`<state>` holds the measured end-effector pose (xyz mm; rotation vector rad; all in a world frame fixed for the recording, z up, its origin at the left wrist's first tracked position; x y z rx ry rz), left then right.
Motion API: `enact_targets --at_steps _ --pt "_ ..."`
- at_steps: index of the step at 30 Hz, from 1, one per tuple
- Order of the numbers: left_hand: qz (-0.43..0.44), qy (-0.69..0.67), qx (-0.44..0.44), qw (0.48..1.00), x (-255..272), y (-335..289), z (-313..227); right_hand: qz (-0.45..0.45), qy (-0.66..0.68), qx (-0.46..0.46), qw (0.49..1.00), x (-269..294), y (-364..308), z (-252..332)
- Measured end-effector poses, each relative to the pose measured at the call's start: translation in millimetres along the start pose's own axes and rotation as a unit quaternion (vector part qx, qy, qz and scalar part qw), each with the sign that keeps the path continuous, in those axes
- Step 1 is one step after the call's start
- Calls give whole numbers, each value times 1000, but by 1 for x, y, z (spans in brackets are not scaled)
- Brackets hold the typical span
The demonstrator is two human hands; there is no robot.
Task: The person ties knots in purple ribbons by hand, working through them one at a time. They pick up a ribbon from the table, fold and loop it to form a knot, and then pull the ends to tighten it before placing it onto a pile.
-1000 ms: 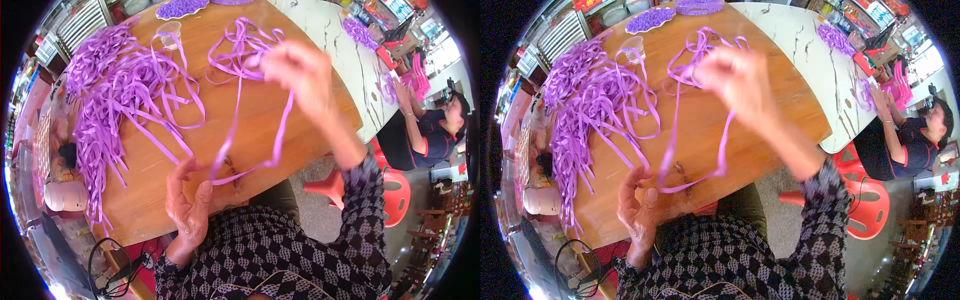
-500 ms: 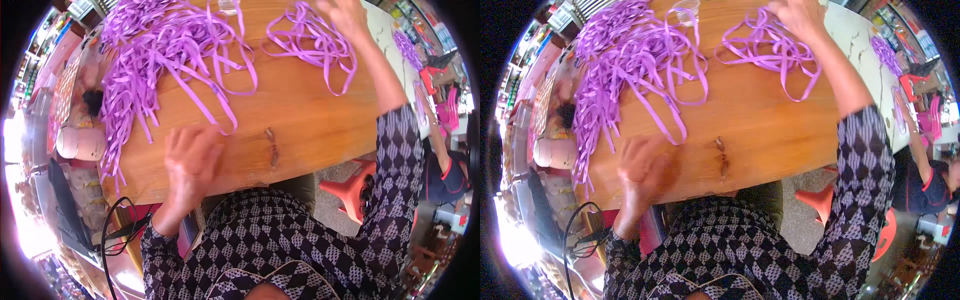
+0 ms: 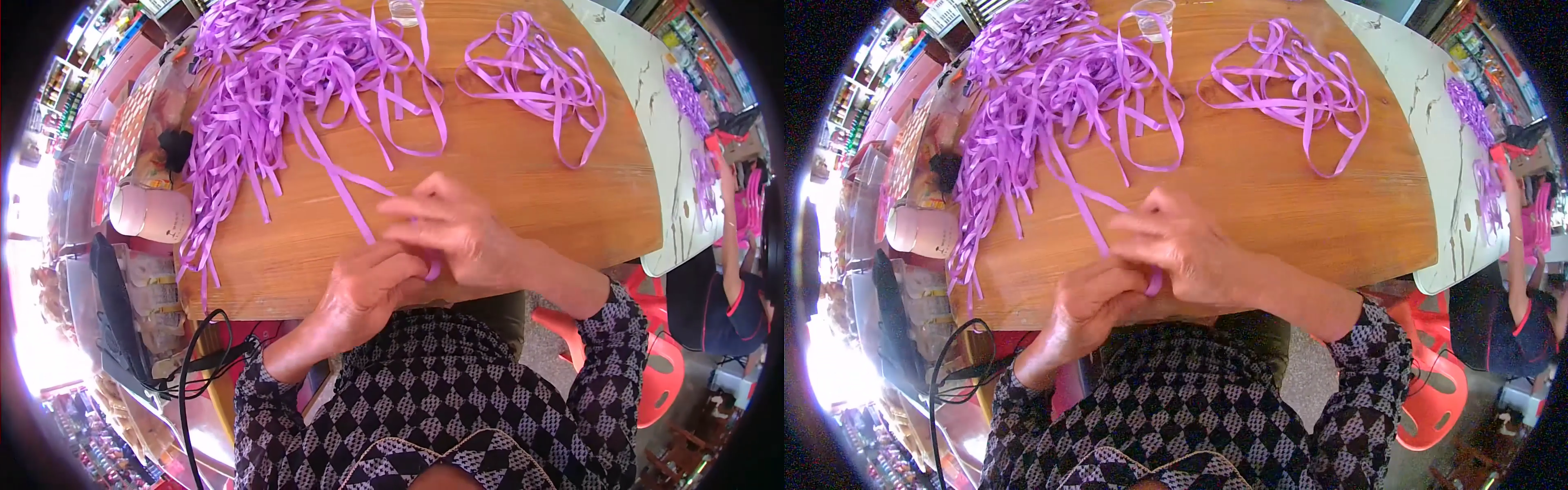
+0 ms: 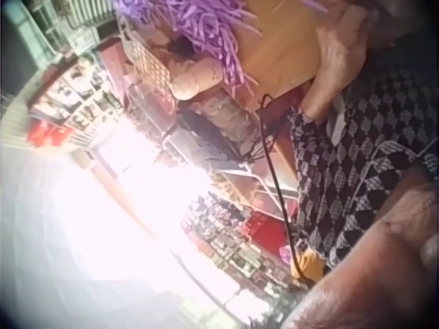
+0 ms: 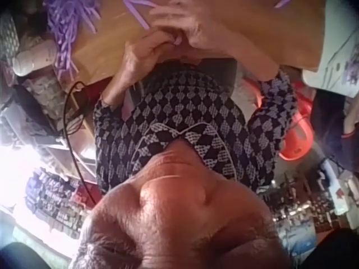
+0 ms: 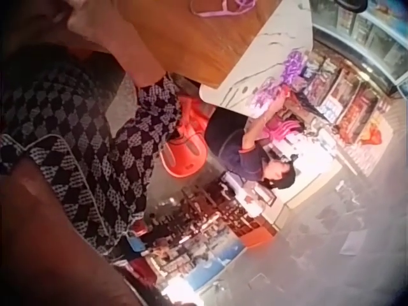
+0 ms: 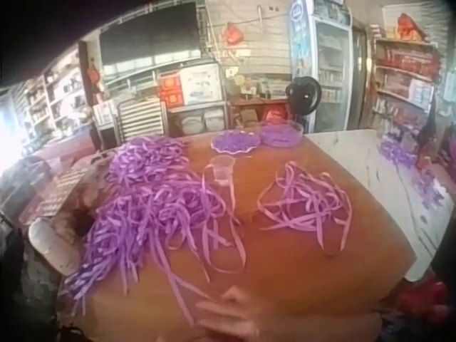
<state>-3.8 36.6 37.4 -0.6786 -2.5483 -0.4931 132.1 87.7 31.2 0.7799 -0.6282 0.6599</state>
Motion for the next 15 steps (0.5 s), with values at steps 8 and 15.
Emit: enact_targets --at_steps 8,15 --pt "-176 -145 145 963 64 -33 15 31 -22 -69 997 23 -7 -6" --pt "-315 -16 85 945 111 -56 22 -7 0 -87 996 45 -26 -16"
Point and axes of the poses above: each hand's wrist, its own y-axis towards the middle knuckle, its own x-axis out of the back of the hand, z = x × y, the point moved 4 cm from there along y, towards the middle knuckle, and after that the axes turned 7 degrees about z, right-handed, at the moved point
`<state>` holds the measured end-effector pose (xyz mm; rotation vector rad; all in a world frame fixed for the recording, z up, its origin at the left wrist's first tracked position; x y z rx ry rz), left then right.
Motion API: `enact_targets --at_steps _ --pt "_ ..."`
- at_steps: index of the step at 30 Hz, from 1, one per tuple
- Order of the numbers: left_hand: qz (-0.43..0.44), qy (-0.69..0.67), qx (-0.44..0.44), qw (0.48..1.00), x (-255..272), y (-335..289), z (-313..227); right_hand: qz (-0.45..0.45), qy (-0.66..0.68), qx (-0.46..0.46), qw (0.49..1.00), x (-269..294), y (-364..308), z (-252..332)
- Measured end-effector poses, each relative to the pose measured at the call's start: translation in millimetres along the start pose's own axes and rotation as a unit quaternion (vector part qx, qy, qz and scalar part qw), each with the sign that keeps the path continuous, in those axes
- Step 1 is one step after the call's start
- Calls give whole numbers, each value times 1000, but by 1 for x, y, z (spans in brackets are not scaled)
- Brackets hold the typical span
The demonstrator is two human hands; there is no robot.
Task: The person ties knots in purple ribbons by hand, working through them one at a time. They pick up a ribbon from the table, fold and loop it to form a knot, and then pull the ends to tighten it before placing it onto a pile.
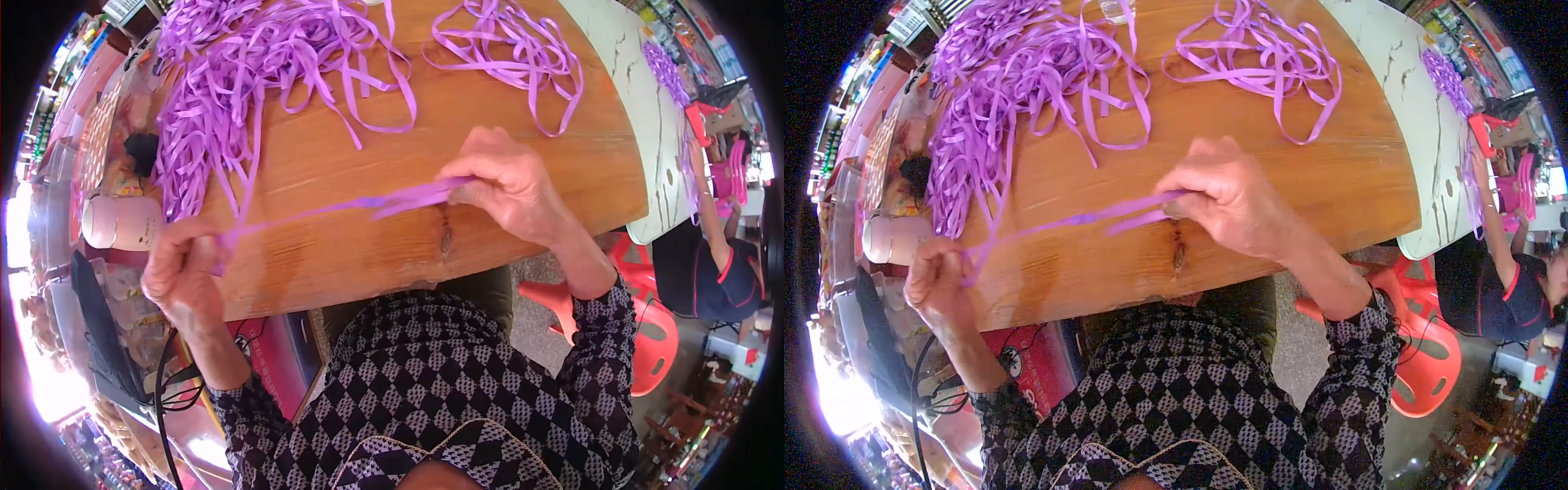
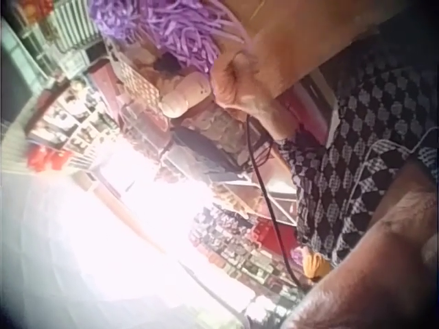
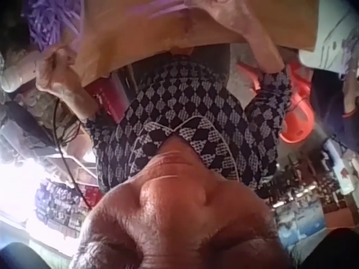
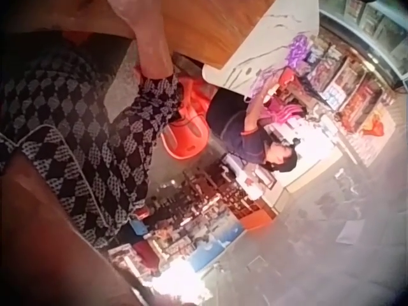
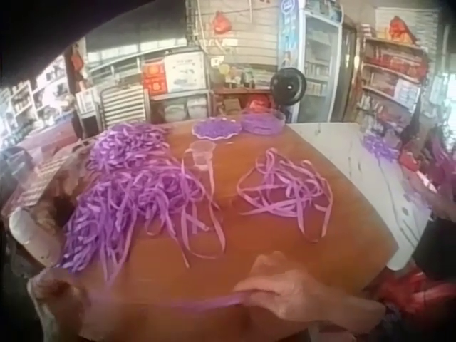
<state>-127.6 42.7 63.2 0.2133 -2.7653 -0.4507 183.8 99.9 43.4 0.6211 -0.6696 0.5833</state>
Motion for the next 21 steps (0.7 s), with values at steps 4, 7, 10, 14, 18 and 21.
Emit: enact_targets --at_steps 4,7,10,14,18,21 --pt "-86 78 7 993 47 14 39 -37 165 -120 978 18 -28 -4" --pt "-70 513 -108 849 12 29 30 -25 192 -213 958 7 -40 -9" --pt "30 436 -234 869 -65 17 -28 3 62 -124 990 -12 -38 8" --pt "290 161 -149 932 -137 -9 -52 -26 -12 -19 999 -26 -28 37" --pt "395 -258 237 849 -147 -23 -20 -15 47 -82 995 -8 -41 39" --pt "424 -237 255 836 -149 -24 -13 -35 139 -154 978 -9 -57 31"
Point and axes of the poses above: each hand's wrist, its own y-axis towards the middle knuckle, its own x-axis out of the back of the hand, z = x × y, the point moved 4 cm from there along y, towards the middle knuckle, and after that the axes turned 7 degrees about z, right-handed, at the moved point
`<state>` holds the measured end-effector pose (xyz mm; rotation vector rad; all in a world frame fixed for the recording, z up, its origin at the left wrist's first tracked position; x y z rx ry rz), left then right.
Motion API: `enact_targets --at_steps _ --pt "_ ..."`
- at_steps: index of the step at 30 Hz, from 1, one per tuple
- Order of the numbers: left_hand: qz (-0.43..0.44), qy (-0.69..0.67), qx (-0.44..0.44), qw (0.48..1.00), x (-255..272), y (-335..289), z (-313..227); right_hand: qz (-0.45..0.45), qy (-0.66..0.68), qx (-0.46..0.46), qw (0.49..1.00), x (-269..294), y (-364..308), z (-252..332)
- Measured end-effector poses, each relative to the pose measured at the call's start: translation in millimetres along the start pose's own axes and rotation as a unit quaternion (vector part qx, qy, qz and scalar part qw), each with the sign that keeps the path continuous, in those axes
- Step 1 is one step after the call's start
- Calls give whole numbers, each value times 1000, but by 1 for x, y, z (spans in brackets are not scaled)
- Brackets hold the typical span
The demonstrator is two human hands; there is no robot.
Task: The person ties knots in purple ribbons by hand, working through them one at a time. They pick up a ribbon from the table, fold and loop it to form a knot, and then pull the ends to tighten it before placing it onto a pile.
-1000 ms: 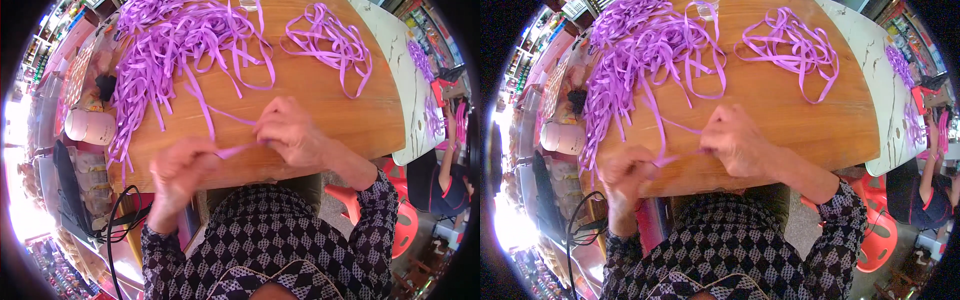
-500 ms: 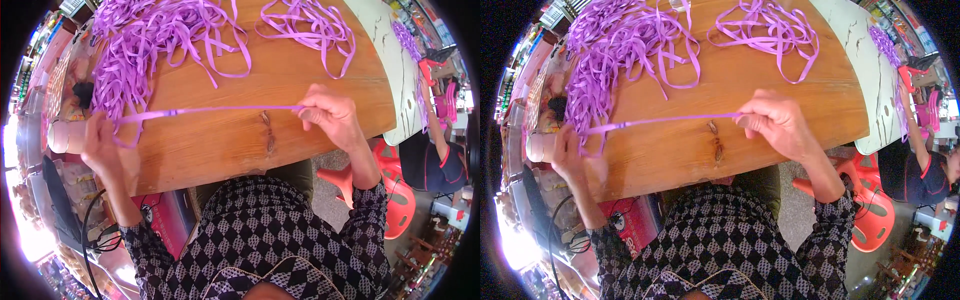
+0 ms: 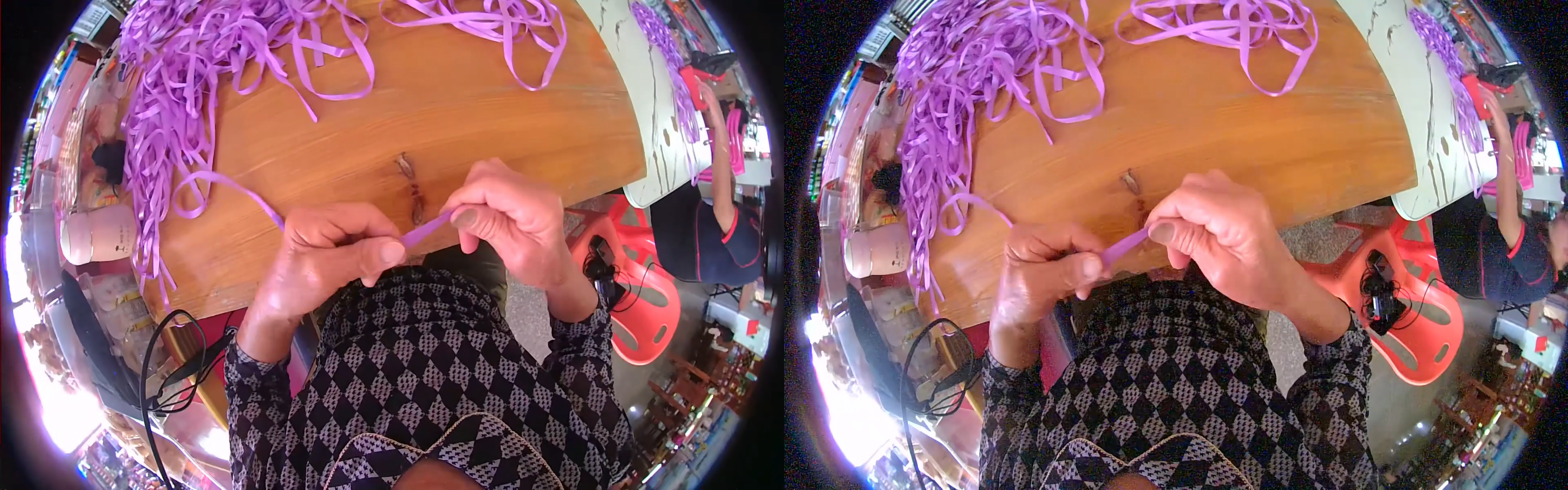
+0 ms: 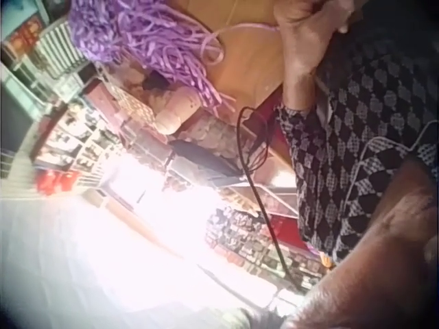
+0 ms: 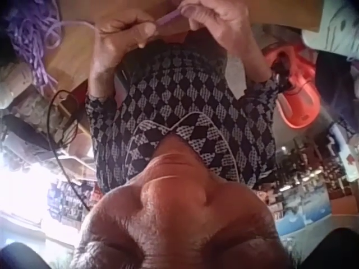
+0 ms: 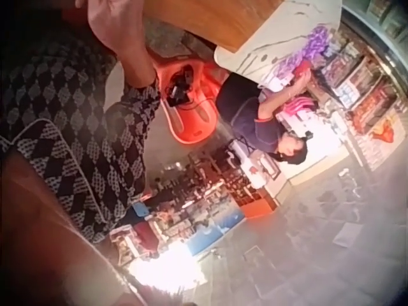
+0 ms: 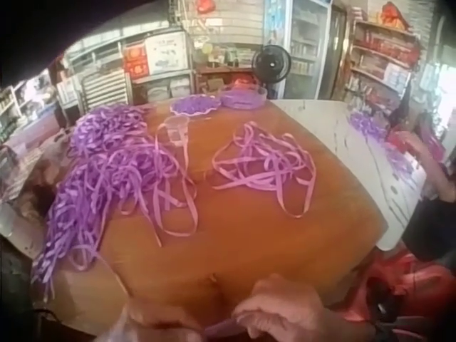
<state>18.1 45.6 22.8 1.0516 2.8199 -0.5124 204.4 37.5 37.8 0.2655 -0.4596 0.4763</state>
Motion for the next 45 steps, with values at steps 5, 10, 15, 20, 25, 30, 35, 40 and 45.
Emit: enact_targets --at_steps 5,10,15,20,25,30,35,40,45 --pt "48 -237 -111 964 5 0 16 -174 266 -96 943 -2 -9 -7" --pt "-65 -242 -146 957 -7 10 3 -114 -148 123 975 -27 -9 0" --pt "-76 -3 -62 995 -16 1 14 -148 -288 183 928 -26 -14 24" --pt "-54 61 -49 996 -22 0 12 -196 -231 216 928 -27 -5 18" --pt "-80 139 -165 973 -19 -2 5 -210 91 48 972 -38 -2 5" --pt "-209 263 -207 919 -27 -6 1 -199 337 -39 920 -48 0 -7" --pt "-200 367 -314 853 -23 -5 -3 -164 400 -53 900 -52 -1 -8" --pt "-228 307 -155 911 -20 -9 -1 -169 337 1 926 -54 -3 -7" --pt "-93 -21 -20 995 -8 -2 8 -171 313 -5 934 -46 -5 -7"
Point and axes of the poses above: each hand's wrist, its own y-axis towards the middle knuckle, its own x-axis out of the back of the hand, z = x × y, the point moved 4 cm from there along y, towards the middle knuckle, and after that the axes turned 7 degrees about z, right-handed, at the moved point
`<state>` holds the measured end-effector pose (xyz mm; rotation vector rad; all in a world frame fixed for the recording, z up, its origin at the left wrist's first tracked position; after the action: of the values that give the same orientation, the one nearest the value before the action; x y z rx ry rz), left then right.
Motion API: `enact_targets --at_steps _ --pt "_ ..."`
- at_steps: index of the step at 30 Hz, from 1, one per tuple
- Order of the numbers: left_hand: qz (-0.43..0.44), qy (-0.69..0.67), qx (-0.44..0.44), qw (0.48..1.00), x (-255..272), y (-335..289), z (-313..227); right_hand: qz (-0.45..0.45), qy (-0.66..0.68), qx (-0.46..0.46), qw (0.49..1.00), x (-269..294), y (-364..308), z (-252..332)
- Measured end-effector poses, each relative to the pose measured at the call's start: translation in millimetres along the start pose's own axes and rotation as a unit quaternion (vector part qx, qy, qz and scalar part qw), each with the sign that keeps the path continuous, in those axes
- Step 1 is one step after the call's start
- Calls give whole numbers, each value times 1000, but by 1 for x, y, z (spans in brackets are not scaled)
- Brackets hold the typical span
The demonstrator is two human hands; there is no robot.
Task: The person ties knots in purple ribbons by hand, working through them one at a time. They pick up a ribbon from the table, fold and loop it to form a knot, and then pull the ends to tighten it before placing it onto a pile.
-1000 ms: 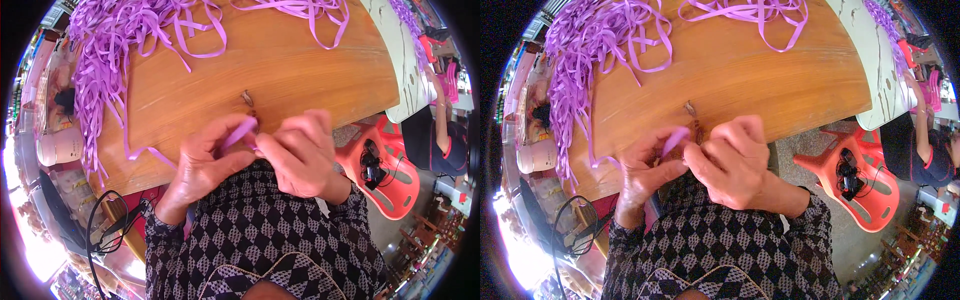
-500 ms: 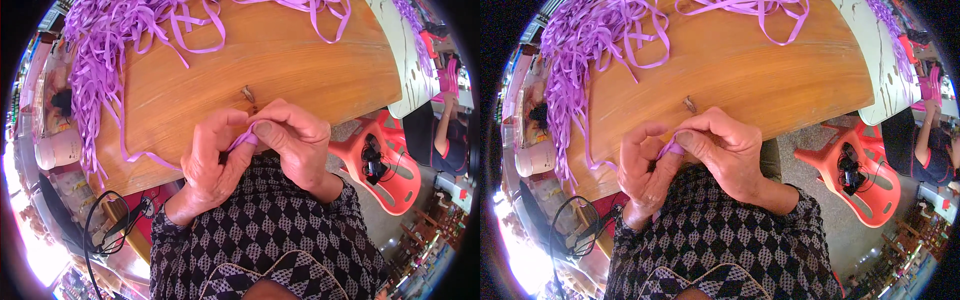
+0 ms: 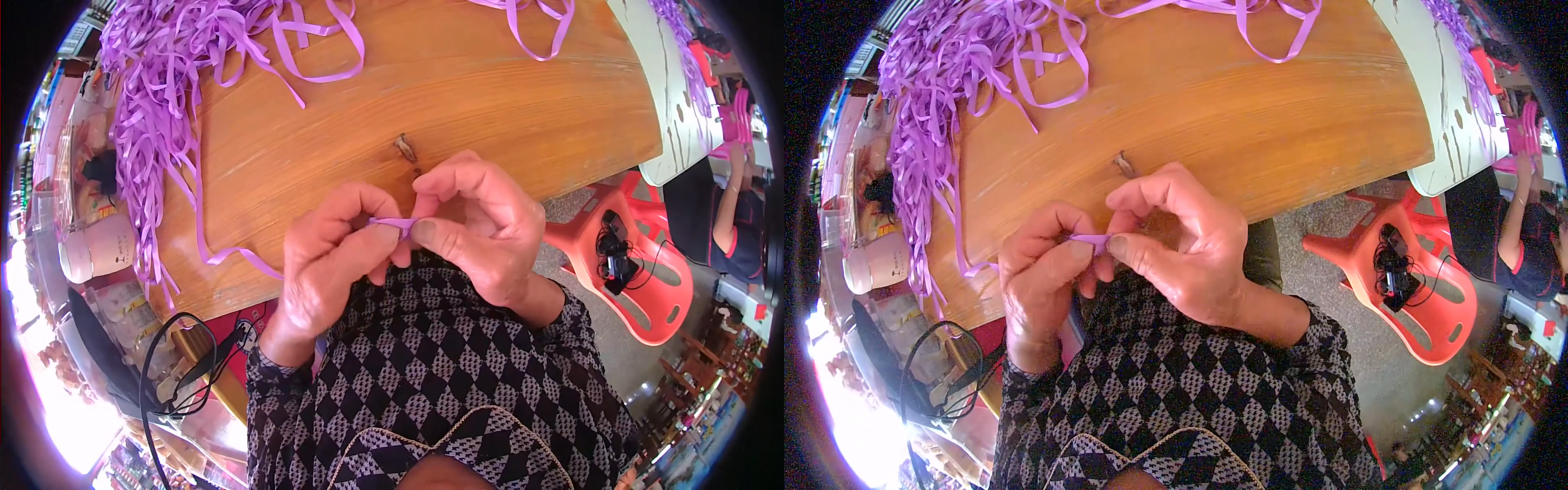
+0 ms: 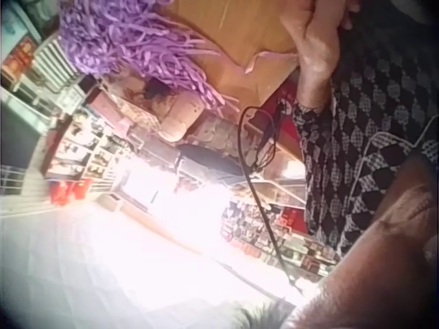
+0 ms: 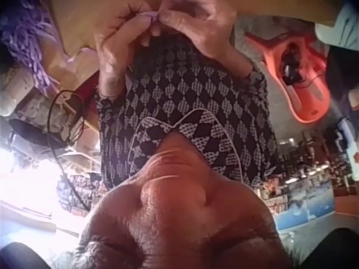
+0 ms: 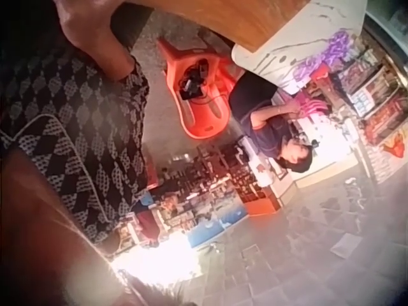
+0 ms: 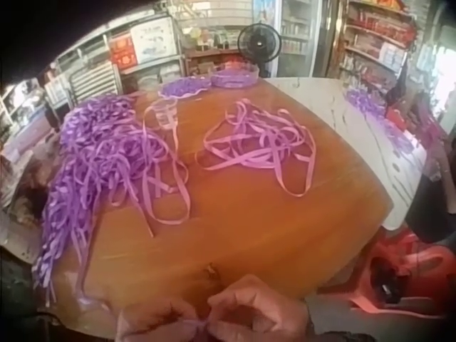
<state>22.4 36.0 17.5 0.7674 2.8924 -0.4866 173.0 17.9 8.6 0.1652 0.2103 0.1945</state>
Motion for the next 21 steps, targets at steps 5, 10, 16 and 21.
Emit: enact_targets --at_steps 5,10,16,21 --pt "45 -178 39 982 -6 4 7 -22 46 -17 999 4 1 -1" --pt "-16 -177 38 983 -3 5 8 59 -243 132 959 6 7 11" --pt "-39 -127 5 991 -6 3 8 36 -238 134 961 3 8 8" --pt "-16 -126 -50 991 -13 3 2 -15 -90 87 992 5 7 3"
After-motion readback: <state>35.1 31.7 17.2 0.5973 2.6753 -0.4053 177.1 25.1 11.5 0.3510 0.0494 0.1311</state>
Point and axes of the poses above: each hand's wrist, its own y-axis towards the middle knuckle, its own x-axis out of the back of the hand, z = x × y, the point moved 4 cm from there along y, towards the middle knuckle, and after that the axes turned 7 degrees about z, right-handed, at the moved point
